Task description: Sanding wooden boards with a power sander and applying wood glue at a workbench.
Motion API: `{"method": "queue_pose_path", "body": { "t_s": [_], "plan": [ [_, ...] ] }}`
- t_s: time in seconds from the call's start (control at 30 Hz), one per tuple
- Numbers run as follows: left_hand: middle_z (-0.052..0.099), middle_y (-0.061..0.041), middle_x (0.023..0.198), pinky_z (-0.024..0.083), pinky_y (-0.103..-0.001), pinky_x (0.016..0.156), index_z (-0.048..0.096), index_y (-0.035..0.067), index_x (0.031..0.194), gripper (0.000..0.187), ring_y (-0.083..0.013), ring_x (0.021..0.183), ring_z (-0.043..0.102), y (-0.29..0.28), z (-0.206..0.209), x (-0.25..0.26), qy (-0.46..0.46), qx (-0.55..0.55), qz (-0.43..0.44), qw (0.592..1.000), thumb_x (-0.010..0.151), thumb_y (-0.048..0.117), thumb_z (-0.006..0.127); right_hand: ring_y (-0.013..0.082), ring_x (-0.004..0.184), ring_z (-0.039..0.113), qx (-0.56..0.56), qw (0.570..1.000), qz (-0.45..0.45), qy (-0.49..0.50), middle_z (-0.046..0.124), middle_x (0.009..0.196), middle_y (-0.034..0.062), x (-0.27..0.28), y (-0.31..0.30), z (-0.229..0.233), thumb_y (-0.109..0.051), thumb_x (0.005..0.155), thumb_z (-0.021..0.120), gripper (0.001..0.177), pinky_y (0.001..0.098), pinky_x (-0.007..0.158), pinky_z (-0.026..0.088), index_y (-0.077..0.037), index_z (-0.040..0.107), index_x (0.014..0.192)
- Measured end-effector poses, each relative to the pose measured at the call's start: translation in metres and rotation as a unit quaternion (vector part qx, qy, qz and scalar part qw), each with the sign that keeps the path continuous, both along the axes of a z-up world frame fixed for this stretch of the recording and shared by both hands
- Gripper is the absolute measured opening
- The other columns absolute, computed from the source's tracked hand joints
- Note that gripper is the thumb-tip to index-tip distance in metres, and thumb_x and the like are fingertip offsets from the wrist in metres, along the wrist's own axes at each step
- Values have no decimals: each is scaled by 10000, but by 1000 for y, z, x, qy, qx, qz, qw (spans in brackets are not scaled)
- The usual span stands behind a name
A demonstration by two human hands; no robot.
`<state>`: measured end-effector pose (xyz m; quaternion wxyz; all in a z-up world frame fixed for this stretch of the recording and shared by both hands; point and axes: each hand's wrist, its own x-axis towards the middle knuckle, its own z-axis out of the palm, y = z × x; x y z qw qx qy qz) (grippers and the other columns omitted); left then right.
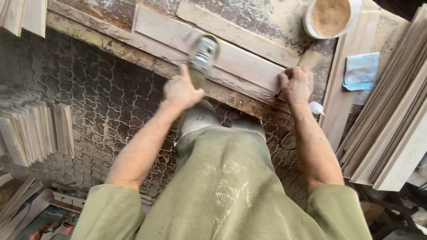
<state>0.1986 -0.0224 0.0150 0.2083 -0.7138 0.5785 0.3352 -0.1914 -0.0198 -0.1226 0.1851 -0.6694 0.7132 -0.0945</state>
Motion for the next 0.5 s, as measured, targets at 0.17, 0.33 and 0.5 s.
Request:
{"method": "queue_pose_path", "body": {
  "t_s": [0.17, 0.33, 0.5],
  "plan": [
    [612, -236, 1043, 678, -374, 582, 263, -43, 1389, 723, -337, 725, 751, -35, 16, 117, 38, -41, 264, 963, 862, 127, 728, 140, 799, 641, 197, 976, -77, -50, 743, 858, 39, 34, -45, 78, -195, 930, 822, 84, 361, 842, 567, -121, 790, 905],
    [645, -159, 981, 590, -436, 651, 296, -14, 1376, 773, -311, 729, 680, -17, 1, 146, 26, -91, 268, 959, 778, 217, 728, 168, 743, 667, 253, 967, -41, -6, 753, 854, 59, 28, -63, 69, -227, 919, 824, 141, 371, 785, 565, -91, 790, 932],
    [683, -357, 1051, 530, -637, 905, 350, -5, 1407, 844, -538, 1031, 688, 4, 10, 28, -3, -71, 167, 983, 759, 396, 710, 349, 889, 732, 198, 980, -6, 5, 747, 849, 82, -17, -54, 4, -398, 763, 869, 181, 467, 763, 593, -261, 814, 866]
  ]
}}
